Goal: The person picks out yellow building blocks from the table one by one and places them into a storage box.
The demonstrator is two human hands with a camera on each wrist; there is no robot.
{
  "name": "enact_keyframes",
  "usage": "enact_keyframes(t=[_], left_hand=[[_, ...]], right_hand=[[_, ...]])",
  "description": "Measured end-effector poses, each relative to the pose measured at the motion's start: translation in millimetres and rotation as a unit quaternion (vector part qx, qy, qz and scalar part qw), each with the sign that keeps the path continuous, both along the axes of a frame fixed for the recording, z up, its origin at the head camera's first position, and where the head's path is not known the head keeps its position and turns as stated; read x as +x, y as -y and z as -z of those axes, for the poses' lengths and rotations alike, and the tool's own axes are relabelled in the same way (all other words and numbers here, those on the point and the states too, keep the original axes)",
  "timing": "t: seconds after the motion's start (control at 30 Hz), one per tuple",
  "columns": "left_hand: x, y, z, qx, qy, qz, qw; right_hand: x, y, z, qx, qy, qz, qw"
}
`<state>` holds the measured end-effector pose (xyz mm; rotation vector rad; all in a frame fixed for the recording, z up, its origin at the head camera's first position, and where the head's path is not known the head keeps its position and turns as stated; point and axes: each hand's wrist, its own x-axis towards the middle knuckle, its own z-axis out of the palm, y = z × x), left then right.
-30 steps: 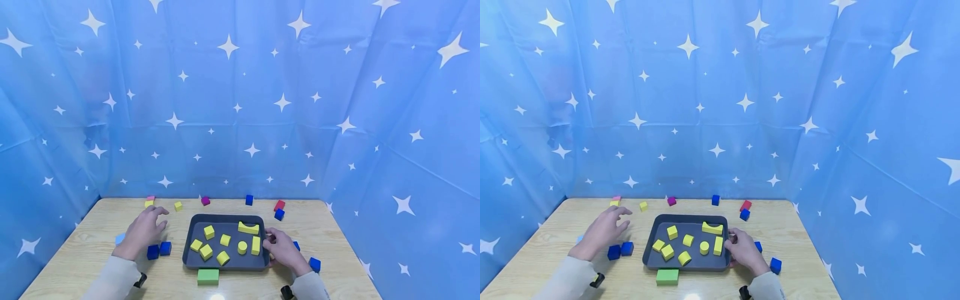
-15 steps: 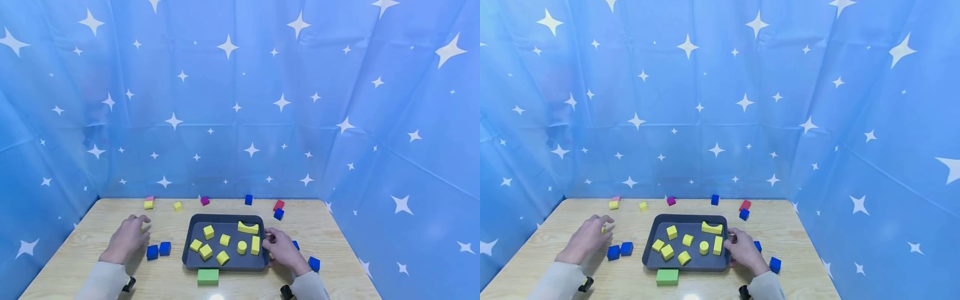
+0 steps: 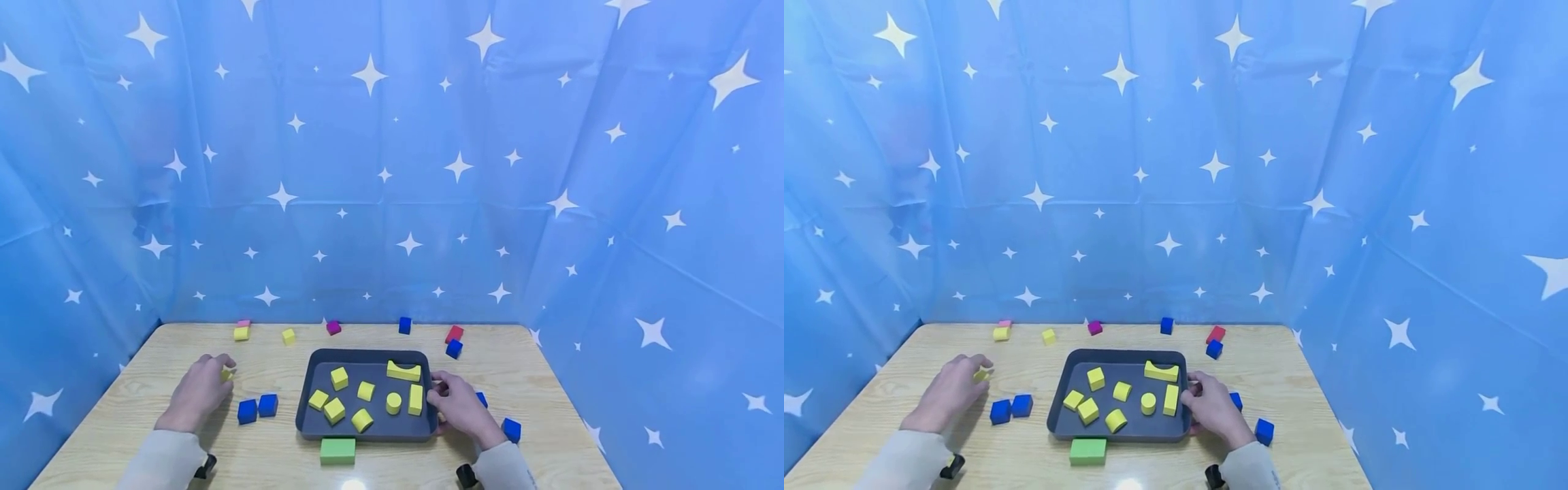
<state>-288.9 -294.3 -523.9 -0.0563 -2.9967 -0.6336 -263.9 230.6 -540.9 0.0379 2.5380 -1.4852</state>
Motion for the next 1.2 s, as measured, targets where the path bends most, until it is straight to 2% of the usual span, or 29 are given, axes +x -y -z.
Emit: enact_keyframes(t=[0.27, 0.6, 0.97, 1.2], left_hand=[[-3.1, 1.4, 3.6, 0.003, 0.018, -0.009, 0.9998], [-2.1, -0.9, 5.7, 0.01, -0.003, -0.011, 0.9999], [-2.3, -4.6, 7.0, 0.009, -0.003, -0.013, 0.9999], [-0.2, -6.5, 6.4, 0.0, -0.011, -0.012, 0.9999]], right_hand=[[1.3, -1.6, 0.0, 0.001, 0.001, -0.005, 1.0], [1.9, -1.2, -2.4, -0.001, 0.0, -0.002, 1.0], [1.1, -3.2, -1.8, -0.012, 0.01, -0.005, 0.9999], [1.1, -1.5, -2.6, 0.005, 0.006, 0.002, 1.0]])
